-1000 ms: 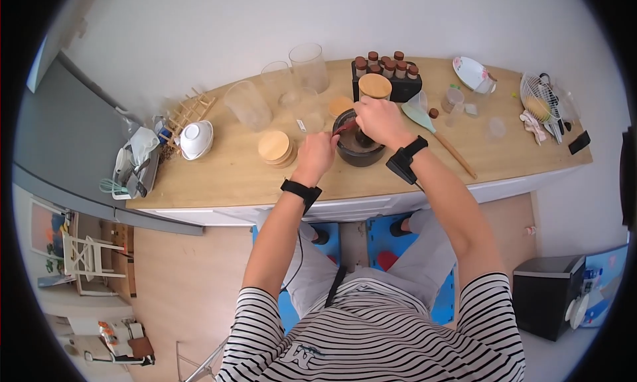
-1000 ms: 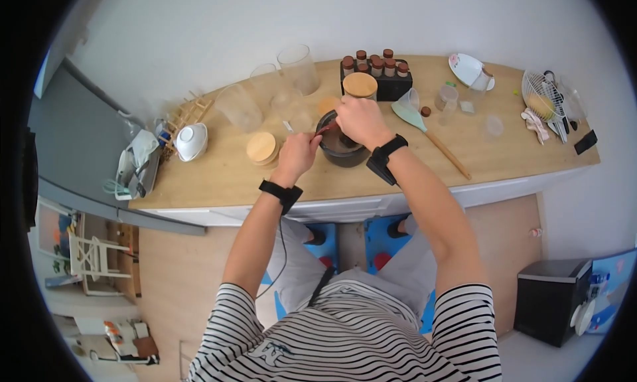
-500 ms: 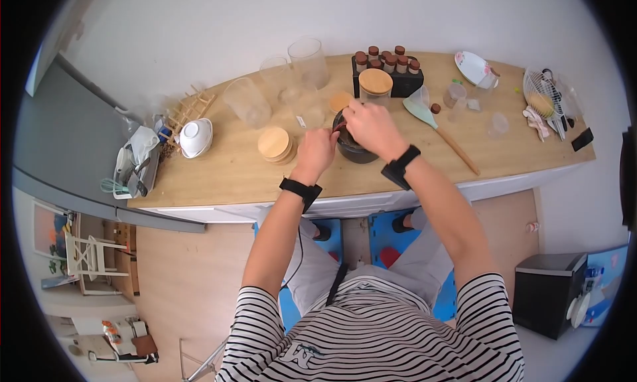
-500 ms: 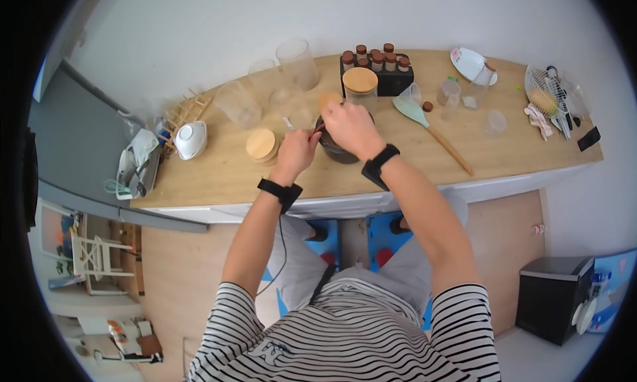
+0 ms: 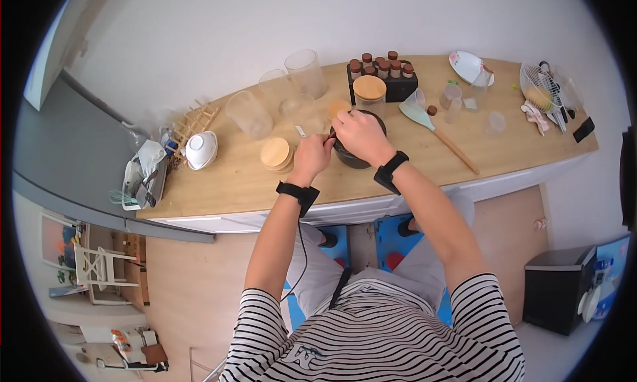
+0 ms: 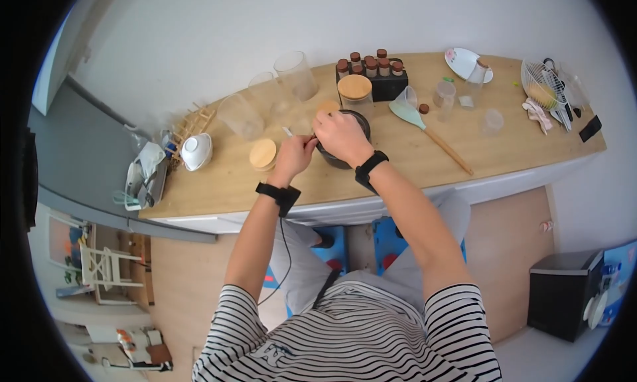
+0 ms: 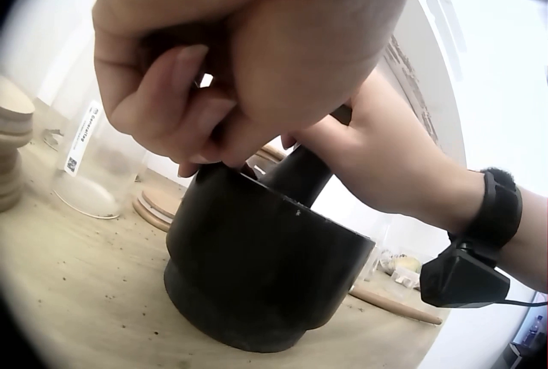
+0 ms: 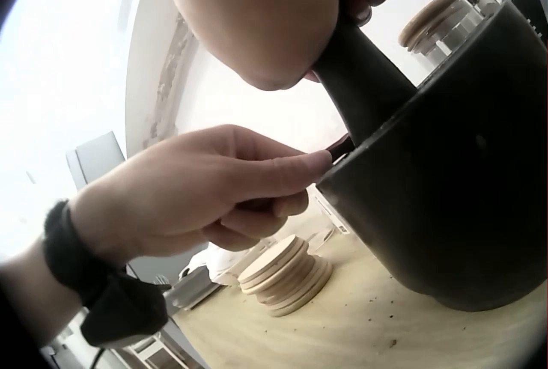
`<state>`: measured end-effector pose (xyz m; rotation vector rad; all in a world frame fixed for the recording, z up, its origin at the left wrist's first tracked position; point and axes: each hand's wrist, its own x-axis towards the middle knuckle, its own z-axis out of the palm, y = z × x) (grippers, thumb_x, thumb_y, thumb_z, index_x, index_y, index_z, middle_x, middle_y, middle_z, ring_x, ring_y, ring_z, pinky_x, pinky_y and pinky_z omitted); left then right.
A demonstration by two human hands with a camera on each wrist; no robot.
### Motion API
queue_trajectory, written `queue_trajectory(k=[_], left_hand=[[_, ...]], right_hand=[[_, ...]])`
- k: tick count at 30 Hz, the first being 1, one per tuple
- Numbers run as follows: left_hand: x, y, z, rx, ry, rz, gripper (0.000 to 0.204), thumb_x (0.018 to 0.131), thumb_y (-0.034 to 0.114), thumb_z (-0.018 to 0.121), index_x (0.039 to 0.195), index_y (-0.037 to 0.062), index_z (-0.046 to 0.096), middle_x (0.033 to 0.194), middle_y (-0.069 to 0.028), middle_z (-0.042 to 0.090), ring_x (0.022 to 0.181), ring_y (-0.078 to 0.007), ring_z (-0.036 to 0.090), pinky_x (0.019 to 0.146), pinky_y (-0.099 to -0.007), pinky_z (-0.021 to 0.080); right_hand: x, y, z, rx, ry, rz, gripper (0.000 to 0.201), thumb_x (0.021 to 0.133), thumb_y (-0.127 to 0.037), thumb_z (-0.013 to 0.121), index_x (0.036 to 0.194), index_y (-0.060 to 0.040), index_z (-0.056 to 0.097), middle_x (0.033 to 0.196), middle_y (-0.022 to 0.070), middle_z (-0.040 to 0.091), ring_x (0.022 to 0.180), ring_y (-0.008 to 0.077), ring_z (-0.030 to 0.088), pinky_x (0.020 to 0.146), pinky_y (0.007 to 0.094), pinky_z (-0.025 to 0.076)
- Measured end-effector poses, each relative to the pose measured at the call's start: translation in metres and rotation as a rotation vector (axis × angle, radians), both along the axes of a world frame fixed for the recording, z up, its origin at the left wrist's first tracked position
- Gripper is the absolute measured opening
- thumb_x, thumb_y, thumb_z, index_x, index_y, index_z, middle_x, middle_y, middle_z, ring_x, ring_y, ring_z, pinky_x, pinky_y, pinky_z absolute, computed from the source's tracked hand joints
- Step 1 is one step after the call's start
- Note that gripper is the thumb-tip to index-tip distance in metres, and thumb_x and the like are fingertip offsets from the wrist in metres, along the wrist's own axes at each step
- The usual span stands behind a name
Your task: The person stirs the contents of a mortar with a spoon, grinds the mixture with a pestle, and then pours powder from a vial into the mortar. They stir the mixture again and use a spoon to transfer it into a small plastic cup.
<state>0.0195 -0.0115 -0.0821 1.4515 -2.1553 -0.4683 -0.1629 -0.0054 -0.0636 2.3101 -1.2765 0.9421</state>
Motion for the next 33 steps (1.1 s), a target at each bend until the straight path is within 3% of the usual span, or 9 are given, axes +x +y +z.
queue_trajectory(k=[4,8,14,23,29,33], left_hand=[[-0.003,-0.003,0.0,0.022,-0.014,0.006,0.026,0.1,0.025,0.066,0.103,0.0023,0.077,0.081,-0.0284,0.067,0.078,-0.0473,0.067,0.067,-0.05,0.052],[-0.004,-0.001,-0.008,-0.037,0.069,0.014,0.026,0.1,0.025,0.064,0.1,0.002,0.076,0.081,-0.0286,0.067,0.08,-0.048,0.067,0.069,-0.0517,0.052],[-0.005,0.012,0.013,-0.103,0.057,0.055,0.025,0.101,0.023,0.064,0.096,0.0011,0.075,0.081,-0.0286,0.067,0.081,-0.0491,0.067,0.07,-0.0547,0.053],[0.006,0.018,0.02,-0.08,-0.019,0.029,0.026,0.1,0.023,0.064,0.094,0.0011,0.075,0.079,-0.0278,0.067,0.078,-0.0489,0.067,0.067,-0.0545,0.053],[-0.011,0.018,0.016,-0.092,-0.032,0.043,0.028,0.1,0.025,0.063,0.092,0.0017,0.075,0.08,-0.0269,0.069,0.078,-0.0491,0.067,0.069,-0.0558,0.054],[-0.014,0.012,0.003,-0.123,0.002,0.081,0.028,0.101,0.026,0.063,0.091,0.0022,0.075,0.081,-0.0267,0.07,0.079,-0.0487,0.068,0.069,-0.056,0.055]], right_hand=[[-0.018,-0.005,0.003,0.06,-0.048,-0.044,0.008,0.079,-0.014,0.068,0.08,-0.0066,0.065,0.083,0.0084,0.06,0.075,0.0263,0.068,0.063,0.0386,0.058],[-0.016,0.018,-0.001,-0.007,-0.037,0.084,0.01,0.083,-0.014,0.07,0.084,-0.0061,0.064,0.089,0.0086,0.06,0.08,0.0276,0.067,0.065,0.0406,0.057],[-0.024,0.005,0.007,-0.032,-0.223,-0.091,0.011,0.081,-0.011,0.072,0.085,-0.0048,0.064,0.088,0.0095,0.06,0.08,0.0301,0.067,0.063,0.0417,0.057],[-0.008,0.0,-0.007,0.024,-0.034,-0.04,0.013,0.081,-0.01,0.073,0.085,-0.0051,0.063,0.089,0.0084,0.059,0.08,0.0274,0.067,0.063,0.042,0.057],[-0.016,-0.007,-0.003,-0.062,-0.14,0.024,0.009,0.078,-0.011,0.07,0.079,-0.006,0.063,0.086,0.0097,0.061,0.075,0.03,0.069,0.06,0.0418,0.057],[-0.031,-0.005,0.011,-0.019,-0.16,-0.092,0.009,0.08,-0.011,0.071,0.081,-0.0062,0.064,0.086,0.0096,0.062,0.074,0.0301,0.069,0.061,0.0434,0.056]])
